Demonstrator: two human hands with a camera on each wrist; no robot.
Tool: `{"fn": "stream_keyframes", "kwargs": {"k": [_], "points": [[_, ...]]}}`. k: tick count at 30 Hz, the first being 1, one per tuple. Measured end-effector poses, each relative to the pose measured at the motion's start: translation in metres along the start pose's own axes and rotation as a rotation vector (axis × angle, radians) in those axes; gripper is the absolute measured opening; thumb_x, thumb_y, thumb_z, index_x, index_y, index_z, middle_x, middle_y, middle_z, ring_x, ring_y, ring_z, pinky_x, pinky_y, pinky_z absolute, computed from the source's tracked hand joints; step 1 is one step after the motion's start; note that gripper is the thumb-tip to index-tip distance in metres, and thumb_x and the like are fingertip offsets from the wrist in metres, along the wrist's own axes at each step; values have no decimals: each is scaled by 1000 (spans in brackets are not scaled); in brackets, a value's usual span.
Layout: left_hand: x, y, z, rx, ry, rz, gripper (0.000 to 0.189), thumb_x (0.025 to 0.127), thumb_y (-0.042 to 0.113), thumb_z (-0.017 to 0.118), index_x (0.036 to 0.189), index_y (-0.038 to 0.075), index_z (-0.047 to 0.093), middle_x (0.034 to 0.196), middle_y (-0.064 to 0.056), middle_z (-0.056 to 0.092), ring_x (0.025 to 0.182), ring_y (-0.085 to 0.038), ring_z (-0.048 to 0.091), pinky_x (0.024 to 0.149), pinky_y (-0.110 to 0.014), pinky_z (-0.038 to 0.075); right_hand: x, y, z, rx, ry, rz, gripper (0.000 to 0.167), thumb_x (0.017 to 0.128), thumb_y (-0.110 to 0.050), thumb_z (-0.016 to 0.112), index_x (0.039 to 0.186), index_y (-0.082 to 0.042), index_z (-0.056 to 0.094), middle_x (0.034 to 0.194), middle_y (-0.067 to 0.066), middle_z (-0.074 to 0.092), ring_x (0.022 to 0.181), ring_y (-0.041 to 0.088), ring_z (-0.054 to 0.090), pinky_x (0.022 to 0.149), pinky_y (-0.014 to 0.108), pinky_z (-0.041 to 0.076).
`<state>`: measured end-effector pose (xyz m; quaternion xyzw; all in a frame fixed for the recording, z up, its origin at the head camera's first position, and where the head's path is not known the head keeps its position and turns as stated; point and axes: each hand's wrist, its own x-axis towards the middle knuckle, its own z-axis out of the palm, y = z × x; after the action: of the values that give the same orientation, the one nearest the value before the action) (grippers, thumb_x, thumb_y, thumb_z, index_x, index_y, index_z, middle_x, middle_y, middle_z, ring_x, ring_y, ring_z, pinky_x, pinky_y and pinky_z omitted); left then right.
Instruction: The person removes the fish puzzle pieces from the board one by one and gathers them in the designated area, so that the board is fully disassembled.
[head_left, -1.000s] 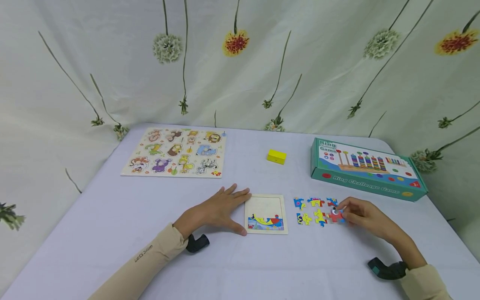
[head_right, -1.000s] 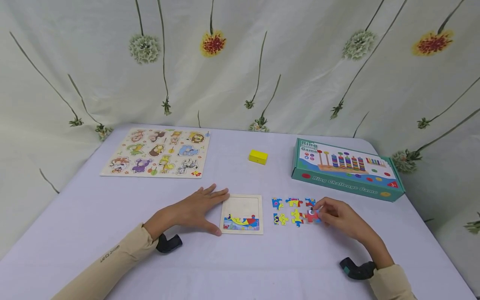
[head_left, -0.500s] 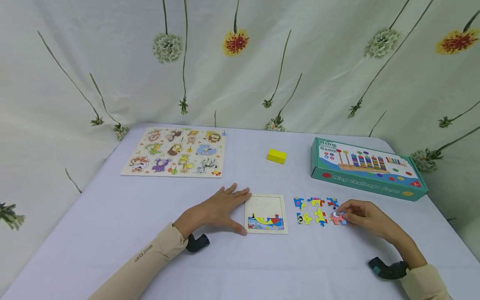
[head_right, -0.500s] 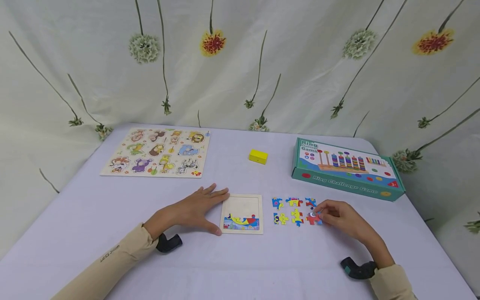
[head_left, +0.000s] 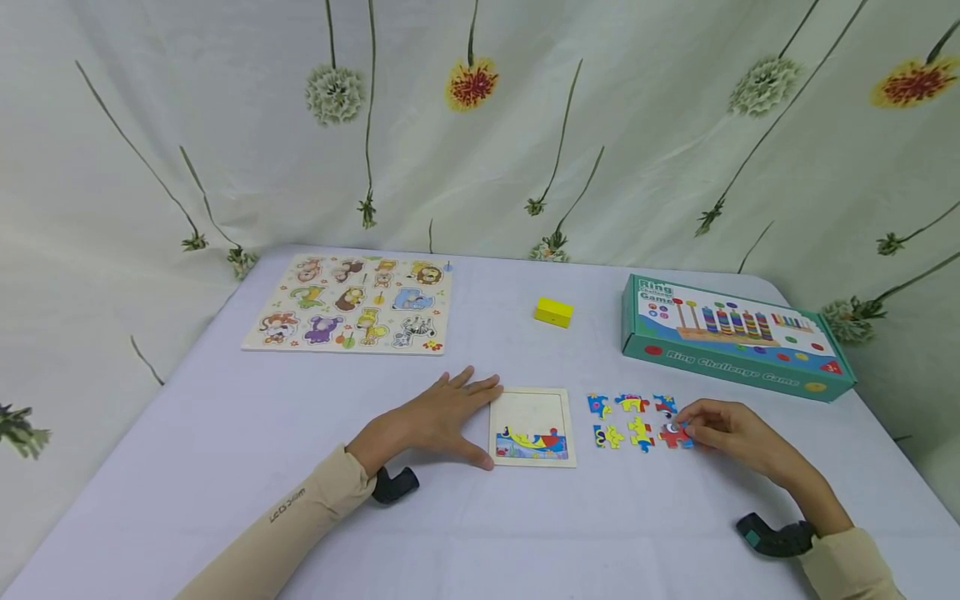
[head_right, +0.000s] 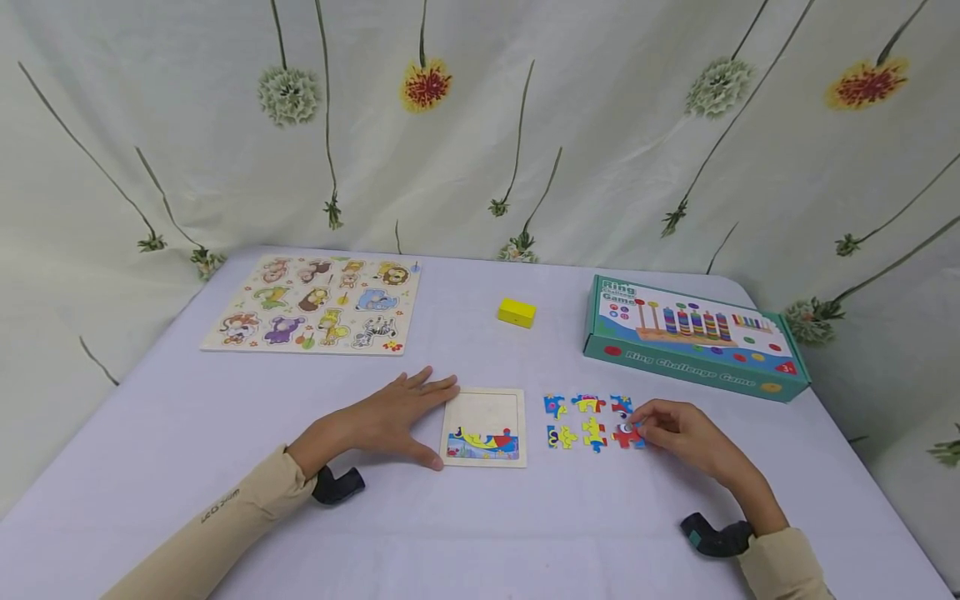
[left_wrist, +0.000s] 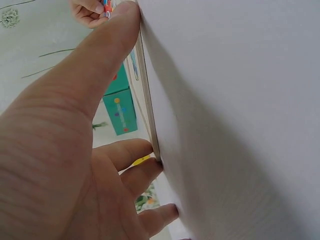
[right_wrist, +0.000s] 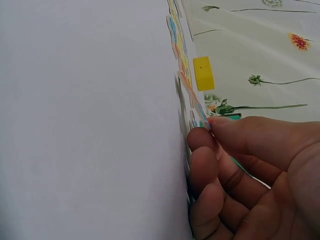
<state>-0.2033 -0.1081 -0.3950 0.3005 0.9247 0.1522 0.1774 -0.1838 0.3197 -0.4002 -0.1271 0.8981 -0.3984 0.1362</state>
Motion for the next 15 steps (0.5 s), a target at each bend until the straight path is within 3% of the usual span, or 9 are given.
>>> {"fn": "stream_keyframes", "kwargs": {"k": [15], "points": [[0,0,0,-11,2,2,103,71,60,75,152,18,28,160,5,19,148,-28,3,118,-51,4,1,-1,0,12,-1,8,20,95,-12,59,110,0,63,89,9,57,77,10,53,62,21,47]]}}
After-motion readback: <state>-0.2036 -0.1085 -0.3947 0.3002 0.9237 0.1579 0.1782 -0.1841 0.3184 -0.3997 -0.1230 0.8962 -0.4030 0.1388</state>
